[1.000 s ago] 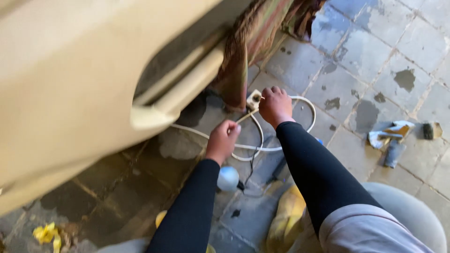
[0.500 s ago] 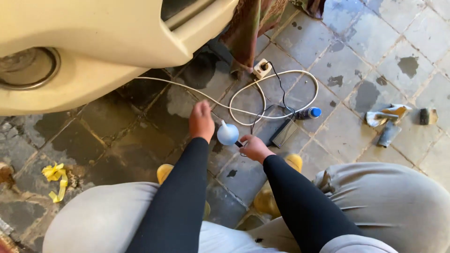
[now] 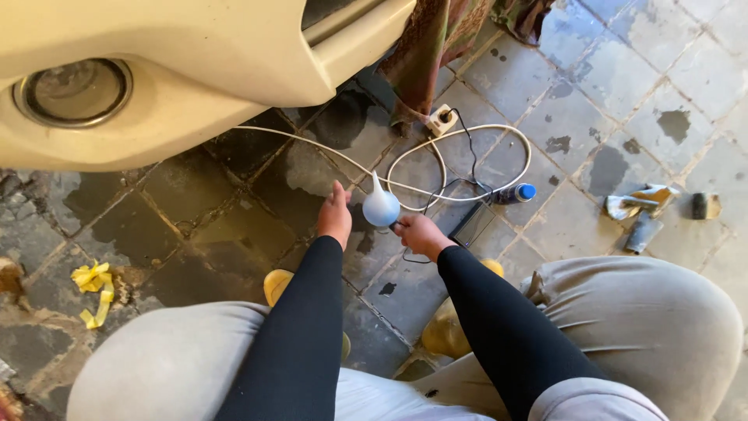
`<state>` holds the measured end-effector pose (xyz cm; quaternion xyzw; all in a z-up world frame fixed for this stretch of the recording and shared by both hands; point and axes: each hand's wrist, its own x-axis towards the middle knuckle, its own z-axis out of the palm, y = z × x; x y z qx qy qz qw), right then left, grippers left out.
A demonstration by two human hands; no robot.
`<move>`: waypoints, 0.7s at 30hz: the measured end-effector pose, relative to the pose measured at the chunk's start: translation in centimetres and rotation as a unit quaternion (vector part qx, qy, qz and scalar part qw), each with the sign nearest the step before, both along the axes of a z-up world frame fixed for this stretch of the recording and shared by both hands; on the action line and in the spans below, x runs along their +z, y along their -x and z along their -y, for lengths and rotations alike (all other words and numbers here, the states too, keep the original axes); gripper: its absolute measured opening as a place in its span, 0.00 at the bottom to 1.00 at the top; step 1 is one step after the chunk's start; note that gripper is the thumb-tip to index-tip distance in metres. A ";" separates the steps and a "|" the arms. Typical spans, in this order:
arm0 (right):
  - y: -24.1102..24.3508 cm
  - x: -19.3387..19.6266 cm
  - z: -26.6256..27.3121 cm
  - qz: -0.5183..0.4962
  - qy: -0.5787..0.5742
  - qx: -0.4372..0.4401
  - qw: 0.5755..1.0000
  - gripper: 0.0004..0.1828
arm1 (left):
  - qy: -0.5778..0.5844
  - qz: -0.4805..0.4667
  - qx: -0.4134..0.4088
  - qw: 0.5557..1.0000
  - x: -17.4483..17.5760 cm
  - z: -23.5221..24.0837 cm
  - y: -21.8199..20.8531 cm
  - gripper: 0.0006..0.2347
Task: The person works on a white car bumper, first rubbing the surface by hand and then using a handheld electric tool with a blue nozzle to treat a specific area. The person holds the tool against the bumper for an extended period.
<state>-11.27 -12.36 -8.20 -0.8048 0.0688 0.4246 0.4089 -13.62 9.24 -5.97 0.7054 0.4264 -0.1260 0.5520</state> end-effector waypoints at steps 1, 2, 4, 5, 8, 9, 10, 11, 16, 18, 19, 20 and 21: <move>-0.6 0.4 0.1 0.003 0.002 0.004 1.000 0.12 | 0.002 0.003 0.004 1.000 1.4 0.2 -0.3 0.32; -1.1 0.9 0.2 0.016 -0.001 0.016 1.000 0.12 | 0.007 0.048 -0.003 0.999 2.8 0.5 -0.6 0.28; -2.3 2.4 0.1 0.033 -0.006 0.027 0.999 0.12 | 0.010 0.097 -0.010 0.995 6.3 0.9 -1.2 0.25; -2.6 3.5 0.2 0.047 0.002 0.040 0.998 0.13 | 0.001 0.148 -0.033 0.988 8.3 1.3 -1.1 0.22; -3.6 3.4 1.0 0.096 0.033 0.087 0.991 0.15 | -0.102 0.264 -0.096 0.954 9.6 1.7 -1.9 0.19; -4.3 2.8 1.4 0.129 0.059 0.123 0.982 0.17 | -0.193 0.327 -0.132 0.916 9.3 1.6 -2.7 0.19; -4.0 4.5 1.4 0.136 0.058 0.121 0.982 0.17 | -0.196 0.333 -0.132 0.913 10.1 2.0 -2.8 0.19; -3.7 6.1 1.4 0.135 0.058 0.119 0.982 0.17 | -0.207 0.346 -0.137 0.905 10.9 2.3 -3.0 0.19; -3.8 12.6 1.2 0.166 0.058 0.136 0.975 0.14 | -0.053 0.309 -0.094 0.945 16.7 3.5 -2.7 0.19; -3.0 17.8 0.6 0.172 0.017 0.159 0.972 0.14 | 0.101 0.363 -0.045 0.925 19.8 4.0 -2.3 0.14; -2.7 19.3 0.5 0.176 0.015 0.157 0.972 0.14 | 0.099 0.367 -0.047 0.924 21.1 3.9 -2.0 0.14; -2.5 20.7 0.4 0.180 0.013 0.175 0.968 0.16 | 0.082 0.358 -0.062 0.928 22.3 3.9 -1.9 0.15; -2.1 22.0 0.3 0.181 0.011 0.192 0.964 0.17 | 0.065 0.347 -0.077 0.932 23.5 3.8 -1.6 0.19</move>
